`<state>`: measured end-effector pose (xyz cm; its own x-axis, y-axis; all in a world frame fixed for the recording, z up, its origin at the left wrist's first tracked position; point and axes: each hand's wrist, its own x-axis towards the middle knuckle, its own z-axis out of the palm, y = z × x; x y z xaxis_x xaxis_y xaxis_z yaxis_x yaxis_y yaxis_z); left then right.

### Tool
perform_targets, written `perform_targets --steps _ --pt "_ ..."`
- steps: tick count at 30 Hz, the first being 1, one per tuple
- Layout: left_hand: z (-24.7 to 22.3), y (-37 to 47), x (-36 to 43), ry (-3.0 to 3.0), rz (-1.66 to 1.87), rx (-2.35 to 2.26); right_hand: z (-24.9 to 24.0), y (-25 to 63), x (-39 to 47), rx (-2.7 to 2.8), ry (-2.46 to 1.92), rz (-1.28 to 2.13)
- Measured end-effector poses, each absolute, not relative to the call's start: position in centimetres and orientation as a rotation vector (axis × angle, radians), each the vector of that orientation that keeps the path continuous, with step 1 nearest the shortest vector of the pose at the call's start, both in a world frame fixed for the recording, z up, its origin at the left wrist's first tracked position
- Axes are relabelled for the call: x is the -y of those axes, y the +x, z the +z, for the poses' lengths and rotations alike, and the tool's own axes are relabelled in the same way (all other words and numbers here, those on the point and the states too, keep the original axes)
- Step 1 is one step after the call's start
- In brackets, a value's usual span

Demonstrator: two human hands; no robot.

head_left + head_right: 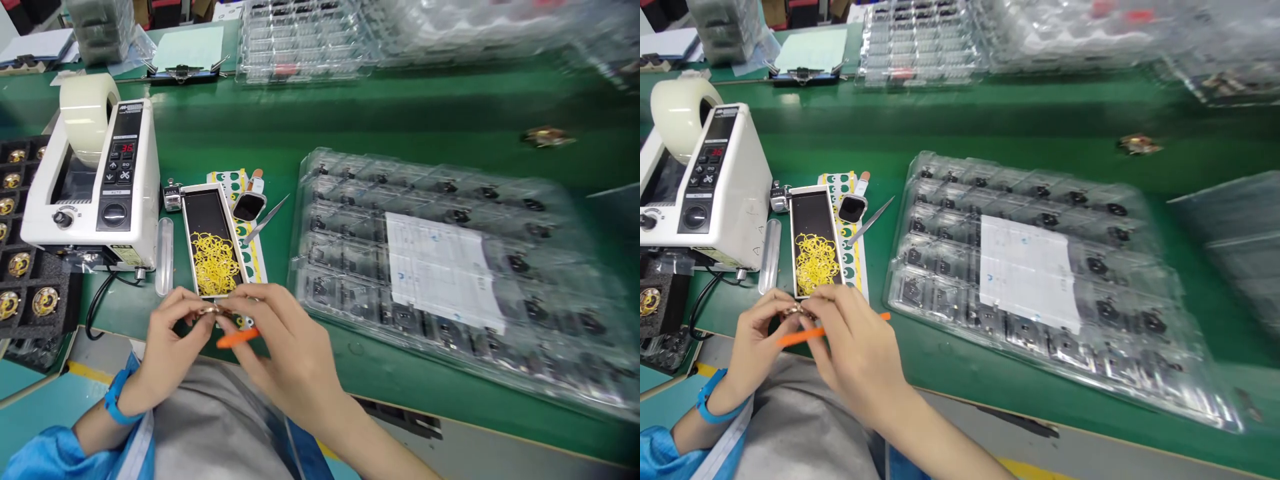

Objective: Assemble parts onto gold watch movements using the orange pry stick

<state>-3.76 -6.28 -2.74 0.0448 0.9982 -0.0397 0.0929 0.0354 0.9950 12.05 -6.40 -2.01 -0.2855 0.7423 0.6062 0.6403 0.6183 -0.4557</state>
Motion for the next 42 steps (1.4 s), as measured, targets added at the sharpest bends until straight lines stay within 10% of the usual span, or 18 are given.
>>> perform_targets --steps 6,42 --pt "-2.2 -3.6 6.6 0.794 1.099 -1.121 -2.1 11.8 7.7 2.042 -0.870 -0.272" --pt "-2.0 -2.9 8.7 1.248 1.141 -1.191 -2.8 13.4 6.4 2.141 -0.818 -0.157"
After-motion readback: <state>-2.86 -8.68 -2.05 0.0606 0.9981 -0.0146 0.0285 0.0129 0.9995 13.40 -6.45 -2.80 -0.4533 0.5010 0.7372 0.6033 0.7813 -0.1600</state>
